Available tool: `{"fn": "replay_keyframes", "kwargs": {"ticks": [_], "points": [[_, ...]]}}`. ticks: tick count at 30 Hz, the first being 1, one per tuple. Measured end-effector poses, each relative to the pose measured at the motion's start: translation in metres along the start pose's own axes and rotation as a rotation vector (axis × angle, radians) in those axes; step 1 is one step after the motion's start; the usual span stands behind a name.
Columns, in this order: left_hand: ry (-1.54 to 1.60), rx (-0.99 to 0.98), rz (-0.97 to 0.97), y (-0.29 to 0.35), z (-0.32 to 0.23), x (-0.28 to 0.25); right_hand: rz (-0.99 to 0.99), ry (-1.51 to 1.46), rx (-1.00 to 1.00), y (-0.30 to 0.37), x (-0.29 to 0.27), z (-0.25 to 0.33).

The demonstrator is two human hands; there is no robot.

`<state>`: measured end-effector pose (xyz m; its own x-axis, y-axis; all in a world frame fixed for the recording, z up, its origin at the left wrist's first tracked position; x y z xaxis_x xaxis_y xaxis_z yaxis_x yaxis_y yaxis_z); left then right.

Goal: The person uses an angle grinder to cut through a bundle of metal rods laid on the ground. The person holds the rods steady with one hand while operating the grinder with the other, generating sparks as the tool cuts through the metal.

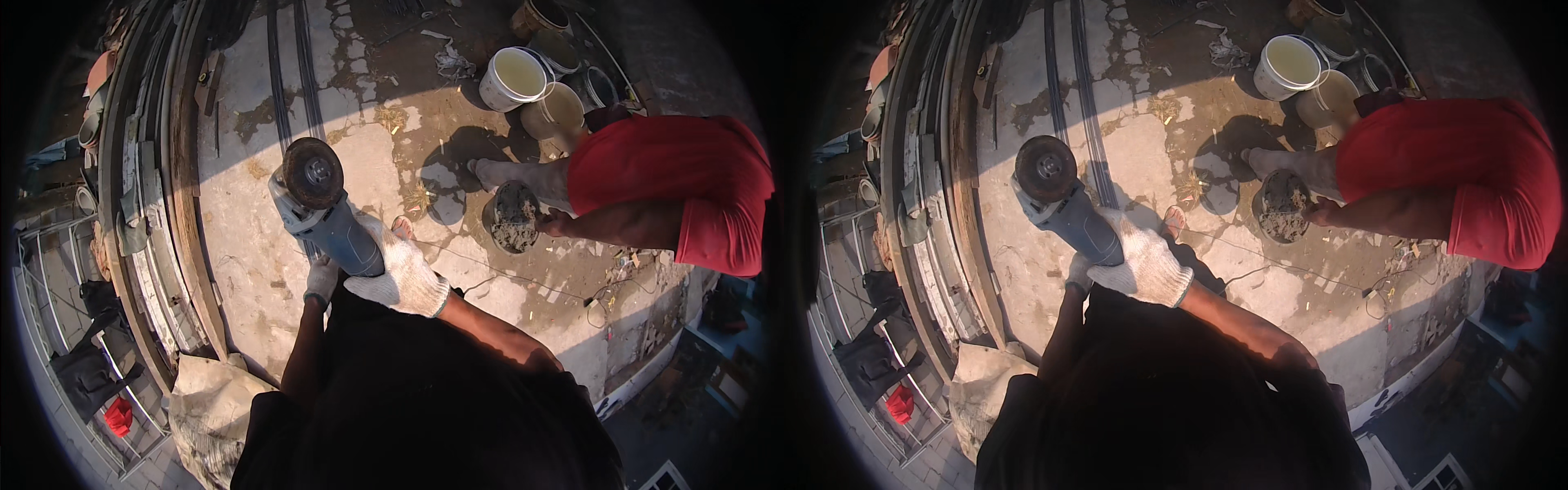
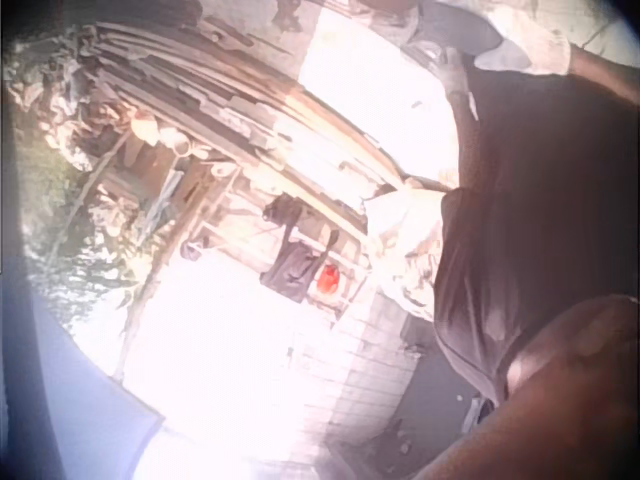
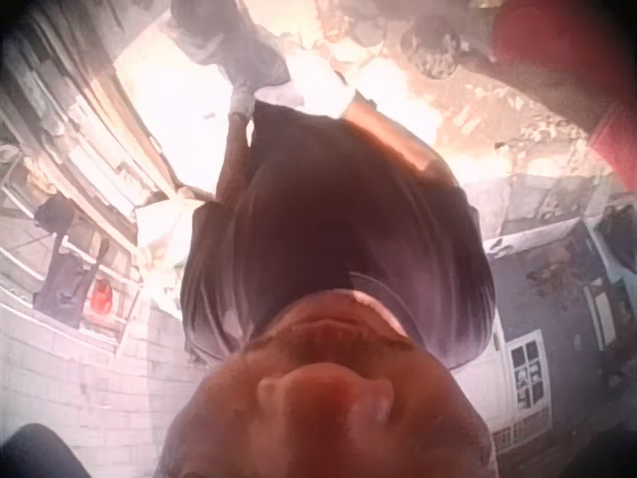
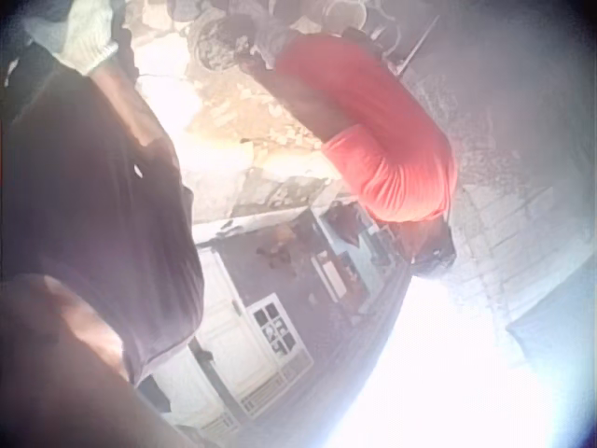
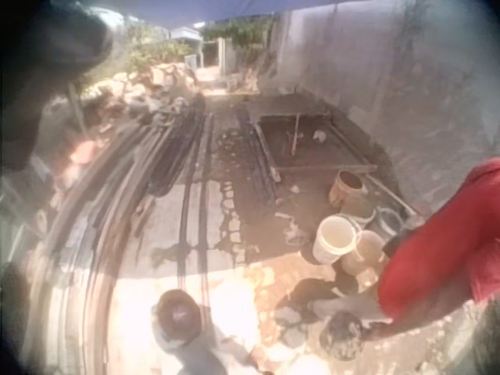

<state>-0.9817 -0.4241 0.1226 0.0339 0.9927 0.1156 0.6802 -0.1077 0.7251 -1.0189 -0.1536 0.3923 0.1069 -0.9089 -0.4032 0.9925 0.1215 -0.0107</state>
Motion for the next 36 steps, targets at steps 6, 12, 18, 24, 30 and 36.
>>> {"fn": "replay_keyframes", "kwargs": {"ticks": [6,12,18,24,30,36], "points": [[-0.322,0.331,0.008,0.031,-0.162,0.092,-0.342,-0.113,0.286,-0.054,-0.014,-0.013],[0.116,0.805,0.176,0.021,-0.283,0.156,-0.558,-0.162,0.181,-0.155,-0.034,-0.034],[-0.678,1.377,-0.675,-0.06,-0.337,0.206,-0.605,-0.099,-0.039,-0.252,-0.042,-0.027],[0.432,0.582,0.246,-0.108,-0.431,0.197,-0.365,-0.378,0.061,-0.336,-0.081,-0.03],[0.47,0.361,0.342,-0.213,-0.422,0.208,-0.08,-0.477,0.235,-0.427,-0.112,-0.069],[0.288,0.248,0.382,-0.24,-0.472,0.249,0.018,-0.616,0.433,-0.493,-0.146,-0.153]]}}
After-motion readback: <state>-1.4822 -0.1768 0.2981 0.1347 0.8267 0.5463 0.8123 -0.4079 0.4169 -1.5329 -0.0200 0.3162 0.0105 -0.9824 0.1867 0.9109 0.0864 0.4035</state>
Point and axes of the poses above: each hand's wrist, its own y-axis away from the middle knuckle, its own x-axis out of the palm, z = x × y, the point moved 2 cm from there along -y, towards the middle knuckle, and after that the axes turned 2 degrees about -z, right-handed, at the moved point
